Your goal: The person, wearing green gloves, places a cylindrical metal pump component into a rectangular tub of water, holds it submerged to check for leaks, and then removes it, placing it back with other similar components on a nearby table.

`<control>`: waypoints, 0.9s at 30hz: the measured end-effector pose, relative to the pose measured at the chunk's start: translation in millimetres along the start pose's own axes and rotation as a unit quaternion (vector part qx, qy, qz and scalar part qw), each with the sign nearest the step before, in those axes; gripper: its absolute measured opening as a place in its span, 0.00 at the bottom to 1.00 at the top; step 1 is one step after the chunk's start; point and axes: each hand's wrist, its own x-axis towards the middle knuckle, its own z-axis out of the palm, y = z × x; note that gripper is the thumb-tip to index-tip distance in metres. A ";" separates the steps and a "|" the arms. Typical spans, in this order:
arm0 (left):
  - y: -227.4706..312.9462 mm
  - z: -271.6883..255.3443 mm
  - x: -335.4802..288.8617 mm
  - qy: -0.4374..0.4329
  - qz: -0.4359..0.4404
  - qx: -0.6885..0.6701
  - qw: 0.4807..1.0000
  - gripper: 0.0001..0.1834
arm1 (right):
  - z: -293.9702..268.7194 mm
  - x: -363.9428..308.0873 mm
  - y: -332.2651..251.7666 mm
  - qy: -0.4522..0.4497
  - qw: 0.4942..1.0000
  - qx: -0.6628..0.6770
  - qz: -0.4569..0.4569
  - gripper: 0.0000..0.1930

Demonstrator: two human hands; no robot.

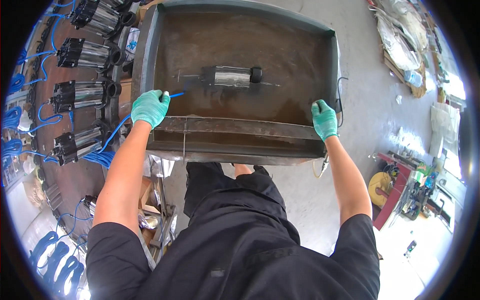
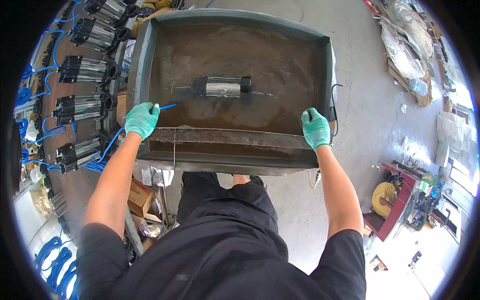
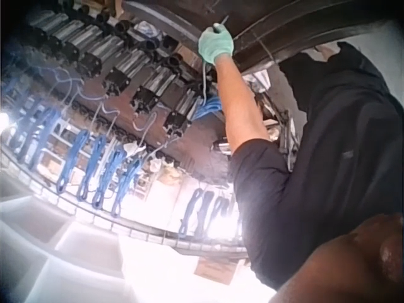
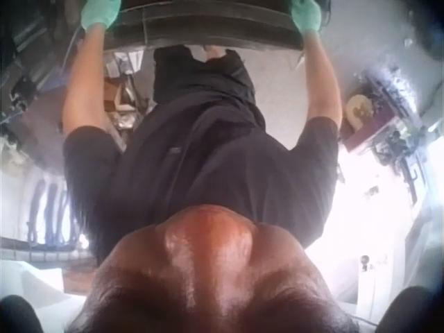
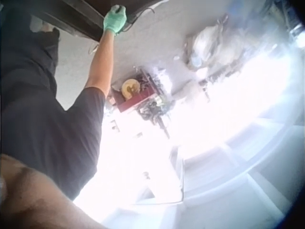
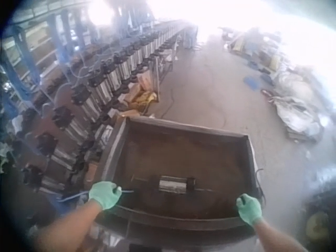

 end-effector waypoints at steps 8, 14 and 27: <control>2.0 1.2 0.5 0.004 -0.007 0.004 1.000 0.24 | -6.6 -0.7 -10.8 -0.002 0.997 -0.076 0.026 0.20; 0.1 4.2 -0.9 0.017 -0.005 0.008 1.000 0.24 | -4.2 1.7 -11.5 -0.062 0.992 -0.086 0.066 0.21; 2.2 3.6 -1.2 0.016 -0.009 0.006 1.000 0.25 | -8.4 -1.7 -17.7 -0.023 0.996 -0.073 0.045 0.18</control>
